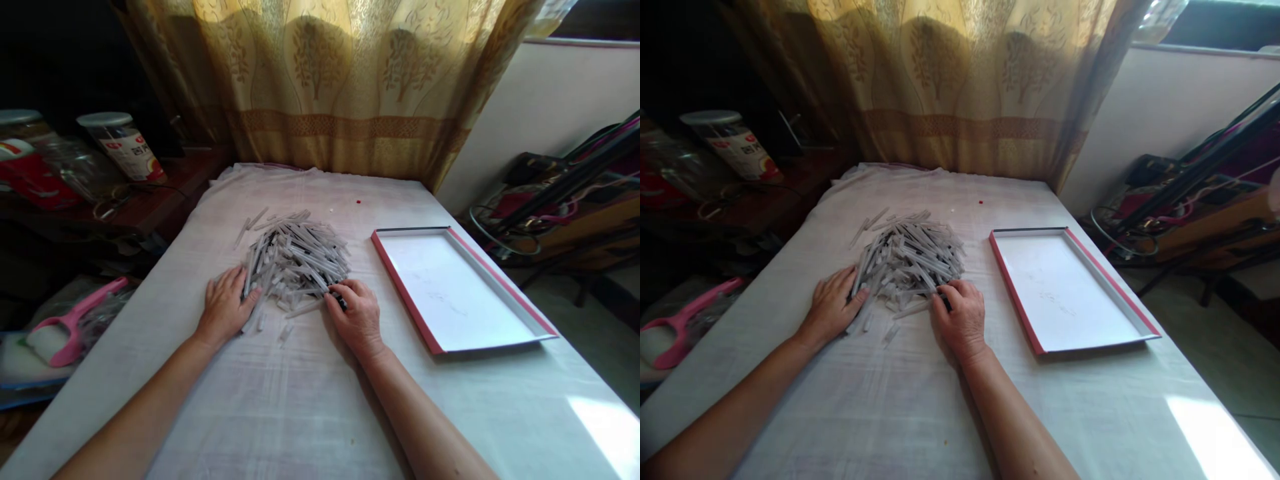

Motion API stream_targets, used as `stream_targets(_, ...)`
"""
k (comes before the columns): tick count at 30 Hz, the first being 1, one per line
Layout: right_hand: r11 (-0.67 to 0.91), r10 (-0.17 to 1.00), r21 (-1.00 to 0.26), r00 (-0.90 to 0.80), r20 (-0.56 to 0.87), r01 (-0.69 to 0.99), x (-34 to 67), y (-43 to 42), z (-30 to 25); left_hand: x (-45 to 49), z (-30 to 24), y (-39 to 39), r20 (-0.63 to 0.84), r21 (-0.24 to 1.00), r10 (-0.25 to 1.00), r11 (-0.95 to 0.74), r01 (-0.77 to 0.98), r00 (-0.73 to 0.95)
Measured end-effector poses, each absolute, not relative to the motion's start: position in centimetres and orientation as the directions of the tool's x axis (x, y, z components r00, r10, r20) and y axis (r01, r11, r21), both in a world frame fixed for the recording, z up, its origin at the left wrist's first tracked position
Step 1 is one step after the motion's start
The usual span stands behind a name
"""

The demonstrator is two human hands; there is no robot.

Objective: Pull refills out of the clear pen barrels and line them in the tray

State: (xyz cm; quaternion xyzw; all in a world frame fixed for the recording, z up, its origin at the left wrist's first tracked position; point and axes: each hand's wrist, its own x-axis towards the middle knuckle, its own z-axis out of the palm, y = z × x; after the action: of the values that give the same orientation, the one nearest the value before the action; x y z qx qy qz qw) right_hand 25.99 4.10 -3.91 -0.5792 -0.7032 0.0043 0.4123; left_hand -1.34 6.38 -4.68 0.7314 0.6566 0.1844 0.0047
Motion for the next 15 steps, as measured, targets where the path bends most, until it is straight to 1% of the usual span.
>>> stream_targets(5, 0.347, 0.783, -0.565, 0.1, 0.614, 0.749, 27.0, 3.8, -3.5, 2.3, -4.9, 6.9, 0.275, 0.285, 0.955, -0.192, 0.939, 0.111)
stream_targets(8, 0.341, 0.744, -0.656, 0.233, 0.626, 0.673, 28.0, 3.3, -2.7, 3.2, -5.3, 7.2, 0.334, 0.316, 0.934, -0.24, 0.918, 0.129)
stream_targets(11, 0.312, 0.719, -0.733, 0.355, 0.598, 0.604, 28.9, 2.3, -2.1, 3.0, -5.5, 7.0, 0.408, 0.338, 0.9, -0.303, 0.891, 0.151)
stream_targets(13, 0.304, 0.735, -0.756, 0.362, 0.573, 0.579, 29.0, 1.5, -1.9, 2.6, -5.5, 6.5, 0.425, 0.343, 0.891, -0.321, 0.883, 0.158)
stream_targets(15, 0.312, 0.769, -0.766, 0.324, 0.551, 0.562, 28.8, 0.8, -2.1, 2.2, -5.2, 5.8, 0.407, 0.347, 0.898, -0.323, 0.881, 0.169)
